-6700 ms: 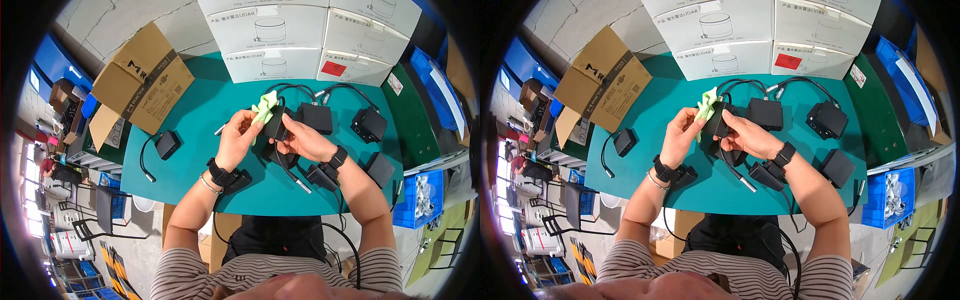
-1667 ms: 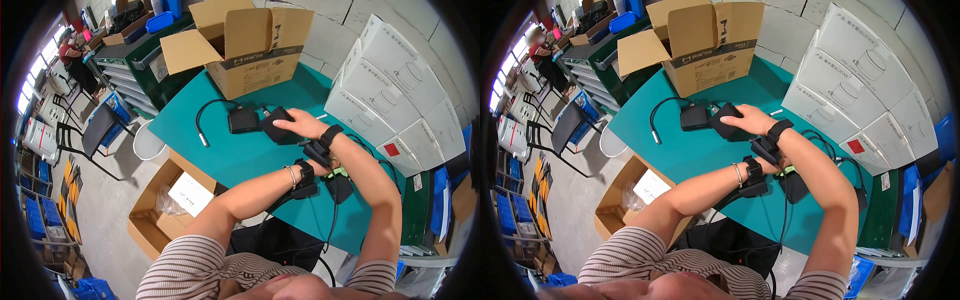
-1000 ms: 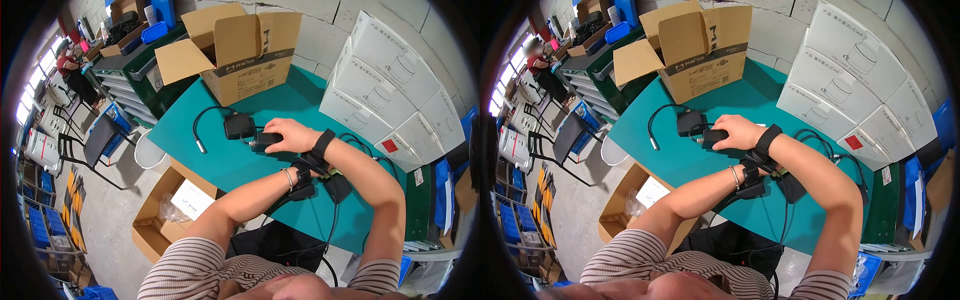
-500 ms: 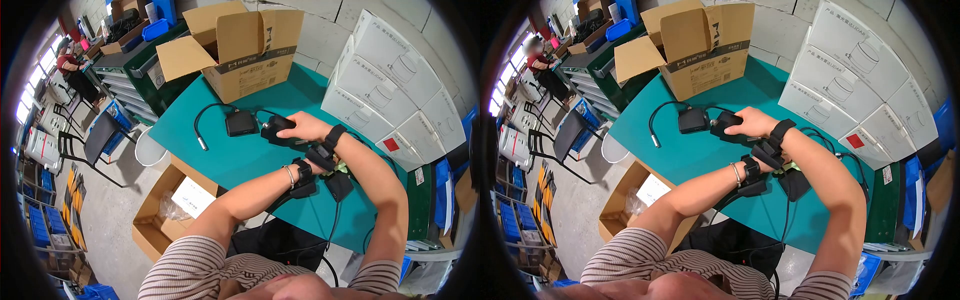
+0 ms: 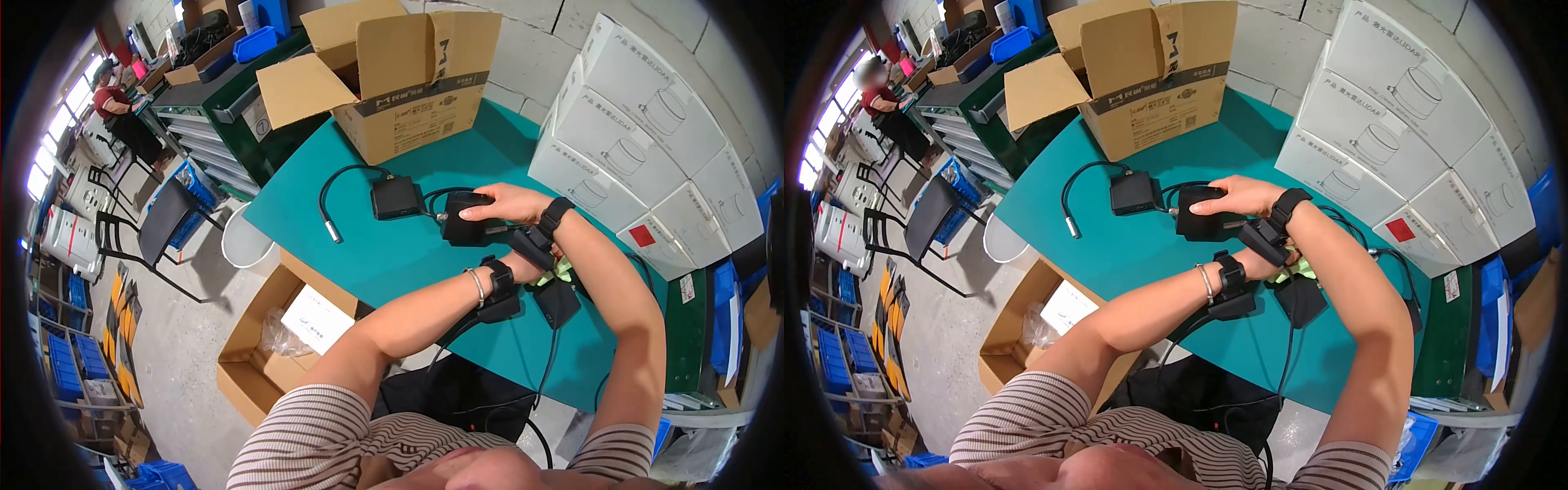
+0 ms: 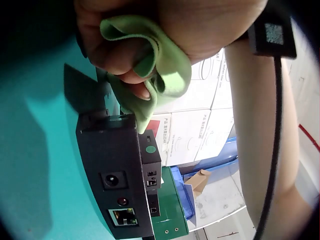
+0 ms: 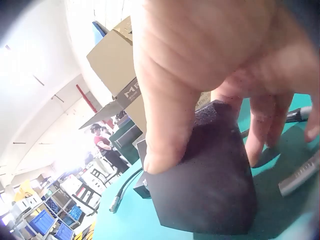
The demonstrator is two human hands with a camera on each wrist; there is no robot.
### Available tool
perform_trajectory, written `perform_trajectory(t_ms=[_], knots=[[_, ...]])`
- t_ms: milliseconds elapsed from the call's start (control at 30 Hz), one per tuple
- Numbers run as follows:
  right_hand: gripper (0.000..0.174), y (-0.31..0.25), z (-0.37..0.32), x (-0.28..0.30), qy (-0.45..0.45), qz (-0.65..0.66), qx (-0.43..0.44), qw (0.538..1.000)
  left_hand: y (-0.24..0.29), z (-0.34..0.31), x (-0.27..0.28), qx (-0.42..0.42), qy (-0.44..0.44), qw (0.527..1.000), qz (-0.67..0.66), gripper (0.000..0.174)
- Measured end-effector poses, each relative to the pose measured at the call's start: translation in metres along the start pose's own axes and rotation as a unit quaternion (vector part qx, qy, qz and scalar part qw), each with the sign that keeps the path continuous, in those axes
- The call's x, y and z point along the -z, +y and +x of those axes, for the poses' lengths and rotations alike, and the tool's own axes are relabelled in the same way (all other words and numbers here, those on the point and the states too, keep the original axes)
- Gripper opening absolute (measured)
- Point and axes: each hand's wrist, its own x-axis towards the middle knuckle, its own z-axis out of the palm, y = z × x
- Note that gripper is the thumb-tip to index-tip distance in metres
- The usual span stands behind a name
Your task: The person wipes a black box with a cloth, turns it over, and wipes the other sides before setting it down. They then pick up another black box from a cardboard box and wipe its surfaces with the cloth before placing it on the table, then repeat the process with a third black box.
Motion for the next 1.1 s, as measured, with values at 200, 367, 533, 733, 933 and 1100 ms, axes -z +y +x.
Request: perform_trajectory(t_ms=[200, 367, 533, 733, 933, 1100], knots=[[0.073, 0.005, -0.004, 0.002, 0.041, -0.032, 0.038, 0.998, -0.006, 0.006, -0.005, -0.061, 0.024, 0.998, -0.014, 0.01], [0.091, 0.009, 0.007, 0.014, 0.017, 0.003, 0.028, 0.999, -0.026, 0.01, -0.011, -0.071, 0.036, 0.997, -0.009, 0.009], [0.072, 0.017, 0.015, 0.01, 0.136, -0.042, 0.033, 0.989, 0.002, 0.002, -0.003, -0.012, 0.017, 0.999, 0.05, 0.01], [0.069, 0.025, 0.027, 0.02, 0.138, -0.103, 0.055, 0.983, -0.007, 0.004, -0.004, -0.05, 0.025, 0.996, 0.076, 0.01], [0.062, 0.019, 0.019, 0.012, 0.199, -0.103, -0.01, 0.974, -0.014, 0.002, -0.006, -0.075, 0.029, 0.997, 0.015, 0.012], [0.052, 0.005, 0.011, 0.001, 0.135, 0.004, -0.042, 0.99, -0.018, 0.0, -0.002, -0.057, -0.009, 0.997, 0.06, 0.02]])
